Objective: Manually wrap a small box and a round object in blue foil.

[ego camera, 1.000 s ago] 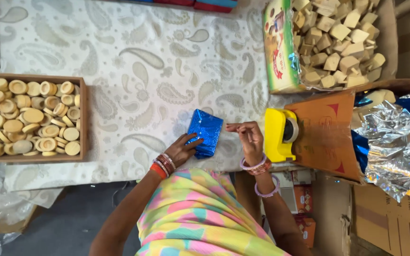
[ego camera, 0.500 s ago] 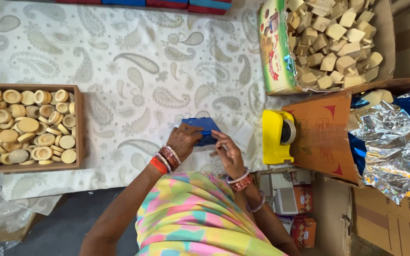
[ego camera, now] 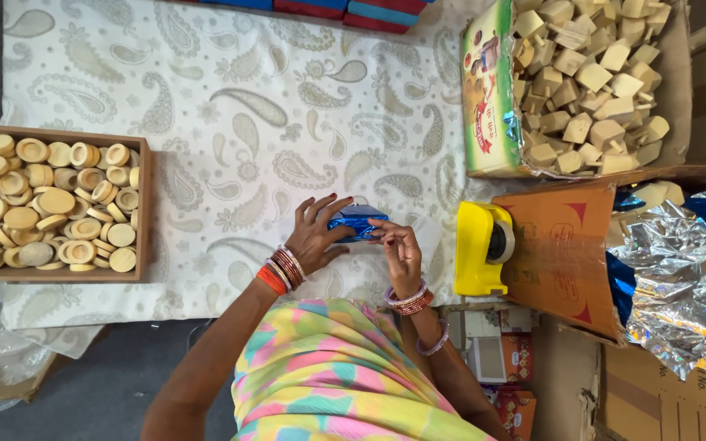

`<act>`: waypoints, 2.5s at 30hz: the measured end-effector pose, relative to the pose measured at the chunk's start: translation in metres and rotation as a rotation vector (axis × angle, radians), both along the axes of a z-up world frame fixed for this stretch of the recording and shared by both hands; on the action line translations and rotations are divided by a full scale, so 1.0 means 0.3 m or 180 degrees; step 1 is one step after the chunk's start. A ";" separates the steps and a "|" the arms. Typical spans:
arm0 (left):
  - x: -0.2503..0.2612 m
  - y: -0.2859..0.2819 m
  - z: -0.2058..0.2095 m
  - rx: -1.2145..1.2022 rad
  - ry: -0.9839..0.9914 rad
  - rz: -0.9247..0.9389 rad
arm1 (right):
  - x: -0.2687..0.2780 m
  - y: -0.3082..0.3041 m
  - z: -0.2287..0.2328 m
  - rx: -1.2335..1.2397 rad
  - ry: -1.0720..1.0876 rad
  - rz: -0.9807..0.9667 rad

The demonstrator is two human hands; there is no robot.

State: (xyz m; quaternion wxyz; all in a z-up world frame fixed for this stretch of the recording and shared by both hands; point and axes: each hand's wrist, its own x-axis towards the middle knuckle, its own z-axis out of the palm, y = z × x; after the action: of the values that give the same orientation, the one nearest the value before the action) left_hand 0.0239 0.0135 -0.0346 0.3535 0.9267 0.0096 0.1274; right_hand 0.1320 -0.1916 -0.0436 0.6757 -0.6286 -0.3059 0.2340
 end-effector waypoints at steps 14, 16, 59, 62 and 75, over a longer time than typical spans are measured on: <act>0.030 -0.038 -0.167 0.0215 -0.1034 -0.0253 | 0.005 -0.003 -0.005 -0.0050 -0.0106 -0.0150; 0.033 -0.029 -0.163 0.0368 -0.0951 -0.0259 | 0.008 0.002 -0.002 -0.0043 -0.0071 -0.0140; 0.058 -0.049 -0.171 -0.1297 -0.0231 0.0411 | 0.141 0.096 -0.047 -0.0004 -0.0054 0.0227; 0.064 -0.045 -0.162 -0.1474 -0.0146 0.0424 | 0.143 0.096 -0.051 -0.0034 -0.0086 0.0230; 0.092 -0.090 -0.092 -0.1293 0.0106 0.0750 | 0.185 0.091 -0.070 -0.0287 0.0117 0.0439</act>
State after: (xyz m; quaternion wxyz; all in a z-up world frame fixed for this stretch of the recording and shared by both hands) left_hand 0.0516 -0.0135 -0.0621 0.5152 0.8310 0.1490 0.1479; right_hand 0.1876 -0.1643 -0.0645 0.6345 -0.6314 -0.3252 0.3049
